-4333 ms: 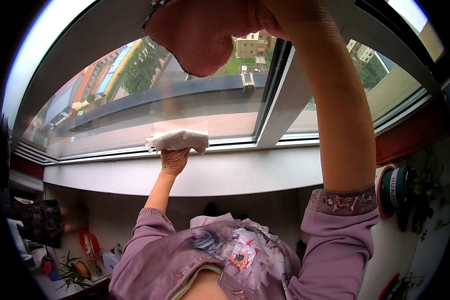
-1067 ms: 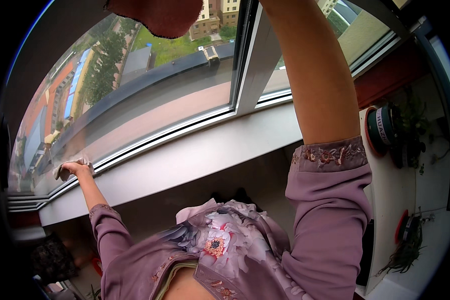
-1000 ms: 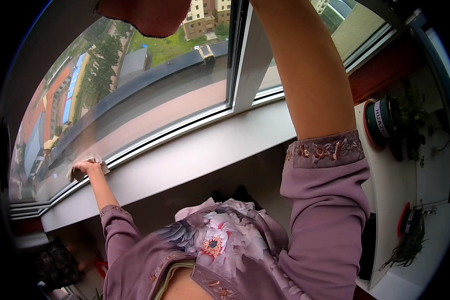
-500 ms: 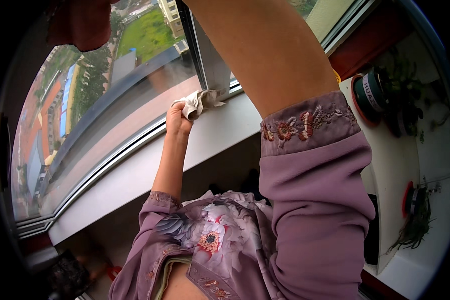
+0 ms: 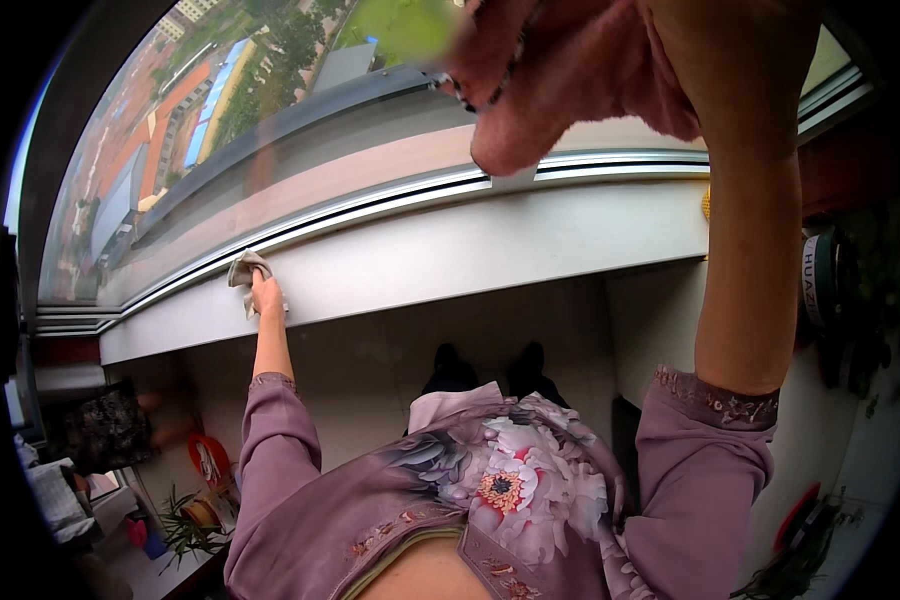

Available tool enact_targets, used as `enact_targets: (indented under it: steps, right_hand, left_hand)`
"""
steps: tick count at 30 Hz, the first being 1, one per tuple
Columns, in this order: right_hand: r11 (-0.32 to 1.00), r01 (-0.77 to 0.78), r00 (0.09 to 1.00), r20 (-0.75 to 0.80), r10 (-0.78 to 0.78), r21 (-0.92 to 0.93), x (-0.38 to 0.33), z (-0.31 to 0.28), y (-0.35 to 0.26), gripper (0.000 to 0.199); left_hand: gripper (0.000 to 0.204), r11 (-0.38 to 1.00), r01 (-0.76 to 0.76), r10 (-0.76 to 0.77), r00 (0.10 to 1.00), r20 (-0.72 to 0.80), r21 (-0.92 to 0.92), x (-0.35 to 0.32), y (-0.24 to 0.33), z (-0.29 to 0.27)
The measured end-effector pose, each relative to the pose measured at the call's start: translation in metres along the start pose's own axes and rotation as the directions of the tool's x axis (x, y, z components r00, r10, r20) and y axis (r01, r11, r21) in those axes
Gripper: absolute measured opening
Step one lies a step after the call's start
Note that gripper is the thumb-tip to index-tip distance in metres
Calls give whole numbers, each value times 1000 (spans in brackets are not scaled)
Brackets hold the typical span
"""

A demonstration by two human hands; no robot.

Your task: The person cleans a window pane and the surrounding window sill using a cloth. They then wipe down a white countertop where several potted plants are placed, moving the pots to clean underneath them. Finally, the person wipes the top of a washing machine and the adjacent wall area.

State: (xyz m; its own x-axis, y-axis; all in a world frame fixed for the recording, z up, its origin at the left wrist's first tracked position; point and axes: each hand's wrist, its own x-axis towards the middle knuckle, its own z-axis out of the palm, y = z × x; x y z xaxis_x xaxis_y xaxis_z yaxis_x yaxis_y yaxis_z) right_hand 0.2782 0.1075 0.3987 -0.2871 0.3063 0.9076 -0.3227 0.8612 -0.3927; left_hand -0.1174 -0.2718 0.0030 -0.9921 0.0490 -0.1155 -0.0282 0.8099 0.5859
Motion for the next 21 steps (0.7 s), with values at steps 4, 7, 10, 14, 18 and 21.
enact_targets:
  steps: [4,7,10,14,18,21]
  right_hand:
    - [863,-448,889,-13,458,-234,-121,-90,-12,13]
    - [675,-654,752,-194,630,-341,-211,-150,-33,8]
    - [422,-855,518,-447,729,-303,-297,-195,-71,5]
    - [272,-934,358,-611,706,-233,-385,-224,-119,3]
    - [109,-943,292,-625,724,-314,-421,-237,-150,2]
    - [68,-940,278,-637,719,-333,-424,-240,-158,2]
  left_hand:
    - [38,881,-236,176,968,179,410,-85,76,72]
    - [26,797,-476,430,879,204,373,-148,117,106]
    - [28,659,-714,668,700,252,237,-221,151,143]
    - [32,573,-820,754,528,391,1,-320,210,185]
    - [32,401,-910,858,333,392,-105,-388,258,227]
    - [34,226,-945,932,138,336,-237,-438,261,241]
